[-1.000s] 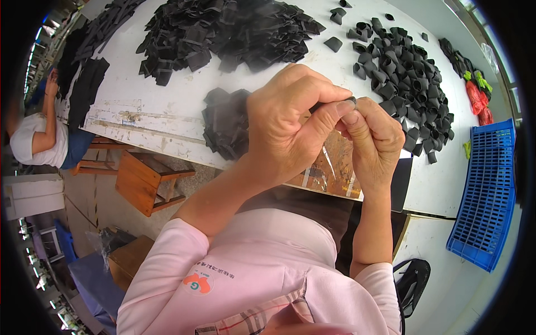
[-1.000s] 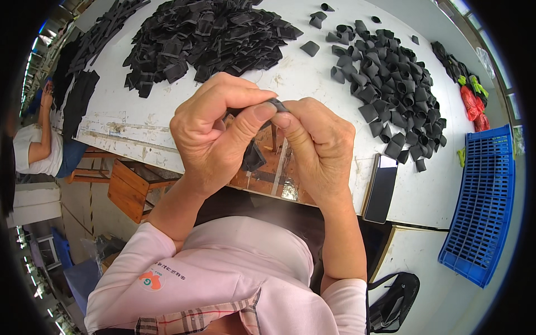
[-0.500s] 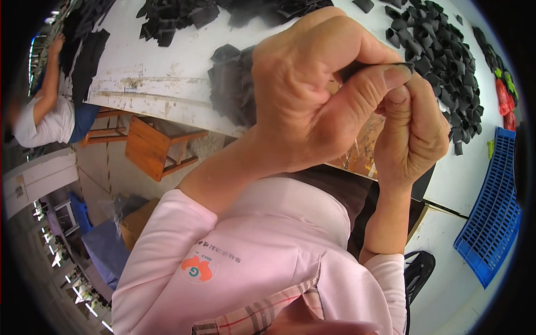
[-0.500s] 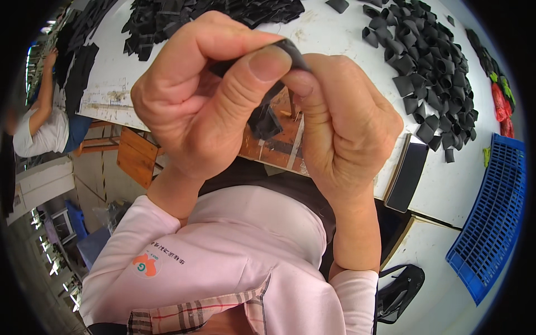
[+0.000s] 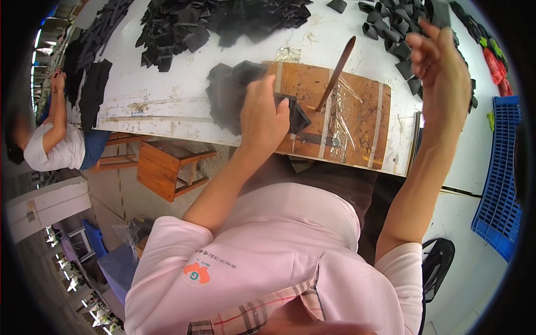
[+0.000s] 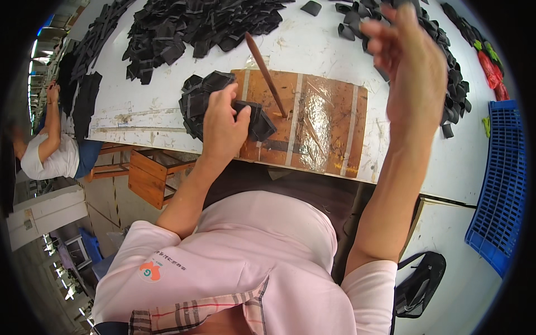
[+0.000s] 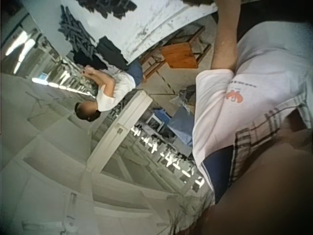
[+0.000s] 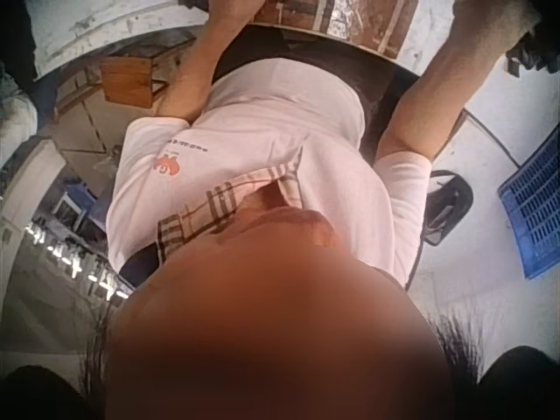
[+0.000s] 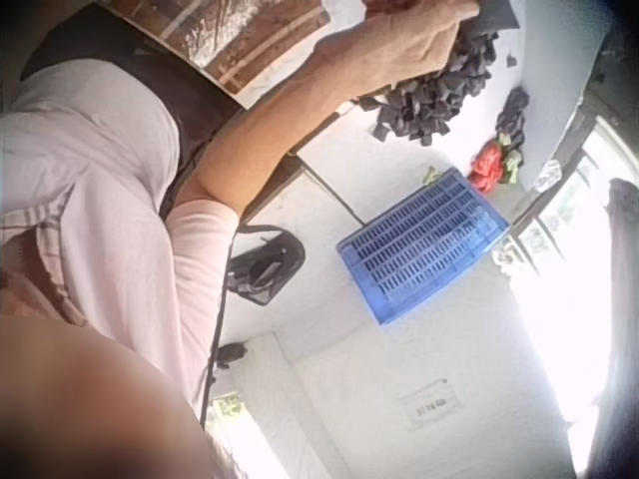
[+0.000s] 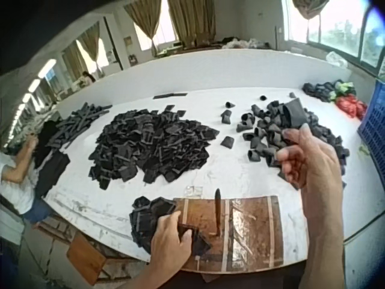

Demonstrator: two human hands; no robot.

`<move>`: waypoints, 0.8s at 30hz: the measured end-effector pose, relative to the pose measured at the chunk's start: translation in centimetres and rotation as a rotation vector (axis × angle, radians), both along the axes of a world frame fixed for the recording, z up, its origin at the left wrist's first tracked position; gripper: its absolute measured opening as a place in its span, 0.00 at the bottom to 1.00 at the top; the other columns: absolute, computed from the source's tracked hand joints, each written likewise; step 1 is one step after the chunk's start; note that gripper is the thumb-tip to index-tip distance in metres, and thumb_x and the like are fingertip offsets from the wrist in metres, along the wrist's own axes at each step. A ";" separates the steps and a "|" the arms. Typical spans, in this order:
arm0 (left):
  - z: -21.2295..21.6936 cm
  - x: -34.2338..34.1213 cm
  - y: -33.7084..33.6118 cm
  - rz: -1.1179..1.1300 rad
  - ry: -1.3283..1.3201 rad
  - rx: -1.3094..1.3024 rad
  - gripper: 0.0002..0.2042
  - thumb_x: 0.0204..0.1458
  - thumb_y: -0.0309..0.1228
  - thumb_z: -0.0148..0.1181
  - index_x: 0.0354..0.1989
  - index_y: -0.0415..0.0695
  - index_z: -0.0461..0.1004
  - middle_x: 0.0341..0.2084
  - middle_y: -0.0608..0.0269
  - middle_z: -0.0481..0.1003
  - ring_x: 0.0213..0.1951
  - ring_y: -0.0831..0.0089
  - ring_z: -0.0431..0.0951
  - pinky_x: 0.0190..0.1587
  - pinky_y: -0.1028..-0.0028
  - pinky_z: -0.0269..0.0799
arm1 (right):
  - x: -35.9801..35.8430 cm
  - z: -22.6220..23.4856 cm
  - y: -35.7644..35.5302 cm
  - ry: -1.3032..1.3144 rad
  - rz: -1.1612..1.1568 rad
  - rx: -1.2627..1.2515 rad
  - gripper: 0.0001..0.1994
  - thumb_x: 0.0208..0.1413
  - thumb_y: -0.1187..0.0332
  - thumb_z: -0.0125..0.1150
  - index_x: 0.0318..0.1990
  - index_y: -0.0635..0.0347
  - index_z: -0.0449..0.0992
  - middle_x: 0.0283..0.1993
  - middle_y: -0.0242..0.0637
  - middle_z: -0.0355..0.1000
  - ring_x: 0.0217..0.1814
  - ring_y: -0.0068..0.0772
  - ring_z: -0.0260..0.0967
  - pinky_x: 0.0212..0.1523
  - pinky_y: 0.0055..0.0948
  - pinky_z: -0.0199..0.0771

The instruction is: Inspecting and manipulating small black rubber components at a manufacturing workbench.

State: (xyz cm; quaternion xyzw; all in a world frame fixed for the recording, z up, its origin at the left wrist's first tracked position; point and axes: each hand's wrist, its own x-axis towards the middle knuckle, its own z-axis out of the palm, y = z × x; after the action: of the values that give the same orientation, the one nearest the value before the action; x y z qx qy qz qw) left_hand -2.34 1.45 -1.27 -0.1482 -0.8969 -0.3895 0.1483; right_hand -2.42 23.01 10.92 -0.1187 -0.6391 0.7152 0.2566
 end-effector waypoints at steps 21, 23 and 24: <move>5.5 0.6 -0.6 -0.547 -0.011 0.165 0.05 0.43 0.17 0.52 0.27 0.38 0.65 0.34 0.58 0.67 0.30 0.66 0.70 0.30 0.75 0.66 | 7.0 -7.7 -8.4 -0.148 0.282 0.637 0.07 0.42 0.73 0.59 0.30 0.63 0.71 0.22 0.39 0.65 0.21 0.39 0.65 0.22 0.29 0.64; 5.7 1.8 -0.4 -0.482 0.012 0.173 0.03 0.45 0.18 0.52 0.28 0.38 0.66 0.33 0.60 0.68 0.30 0.74 0.70 0.30 0.78 0.66 | 7.2 -8.2 -8.2 -0.154 0.271 0.730 0.08 0.40 0.74 0.60 0.31 0.63 0.71 0.23 0.38 0.65 0.23 0.37 0.65 0.22 0.29 0.64; 5.7 2.5 -0.1 -0.369 -0.217 0.486 0.02 0.46 0.19 0.52 0.28 0.38 0.66 0.32 0.62 0.68 0.29 0.77 0.70 0.30 0.80 0.66 | 7.3 -8.4 -8.2 -0.125 0.216 0.807 0.09 0.38 0.77 0.59 0.31 0.62 0.71 0.24 0.37 0.64 0.24 0.36 0.64 0.22 0.30 0.63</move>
State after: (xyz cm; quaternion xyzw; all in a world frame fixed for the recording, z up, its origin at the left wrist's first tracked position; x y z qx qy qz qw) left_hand 0.13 1.38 4.46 -0.2264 -0.7461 -0.6261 0.0099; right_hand 4.85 14.79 2.56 0.0159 -0.8910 0.4219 0.1668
